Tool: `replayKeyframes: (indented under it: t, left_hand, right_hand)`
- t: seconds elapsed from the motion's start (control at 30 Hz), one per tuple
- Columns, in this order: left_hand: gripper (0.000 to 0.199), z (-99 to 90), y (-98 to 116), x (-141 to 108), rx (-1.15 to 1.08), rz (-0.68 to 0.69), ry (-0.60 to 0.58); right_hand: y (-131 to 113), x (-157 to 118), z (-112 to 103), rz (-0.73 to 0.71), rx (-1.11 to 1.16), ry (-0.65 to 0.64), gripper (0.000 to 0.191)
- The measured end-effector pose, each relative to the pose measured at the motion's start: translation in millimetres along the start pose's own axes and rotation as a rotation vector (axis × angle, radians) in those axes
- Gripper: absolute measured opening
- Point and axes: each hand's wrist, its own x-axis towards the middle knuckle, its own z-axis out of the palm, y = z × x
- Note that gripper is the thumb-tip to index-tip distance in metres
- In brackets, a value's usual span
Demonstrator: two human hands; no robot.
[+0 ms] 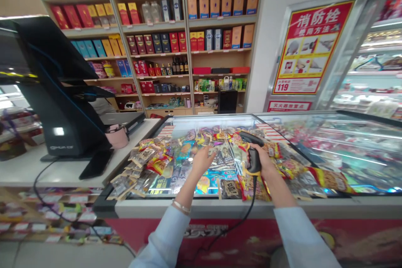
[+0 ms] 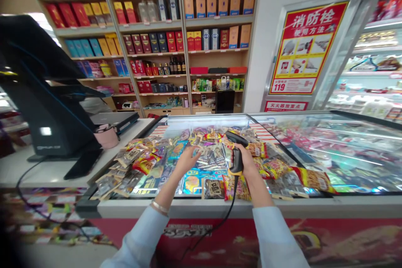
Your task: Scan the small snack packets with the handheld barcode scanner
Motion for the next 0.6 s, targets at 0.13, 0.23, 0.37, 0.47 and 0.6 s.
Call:
replayKeyframes:
  t: [0.13,0.23,0.37,0.47,0.6]
  left_hand:
    - [0.035,25.1,13.3,22.9,0.061,0.002,-0.031]
    - [0.037,40.4,12.2,47.1,0.144,-0.056,-0.022]
    - [0.040,53.7,0.5,73.7,0.226,-0.171,0.048]
    - [0.040,60.3,-13.0,84.4,0.251,-0.221,0.104]
    - [0.050,67.6,-32.2,89.9,0.320,-0.252,0.145]
  right_hand:
    - [-11.8,-0.9,-19.4,-0.051,0.011,0.101,0.017]
    - [-12.5,9.1,-25.9,-0.068,0.007,0.097,0.019]
    - [-7.1,30.1,-27.3,-0.010,-0.049,0.072,0.022]
    - [-2.5,44.7,-26.7,0.022,-0.098,0.056,0.023]
    - [2.3,53.4,-25.2,0.011,-0.141,0.099,0.025]
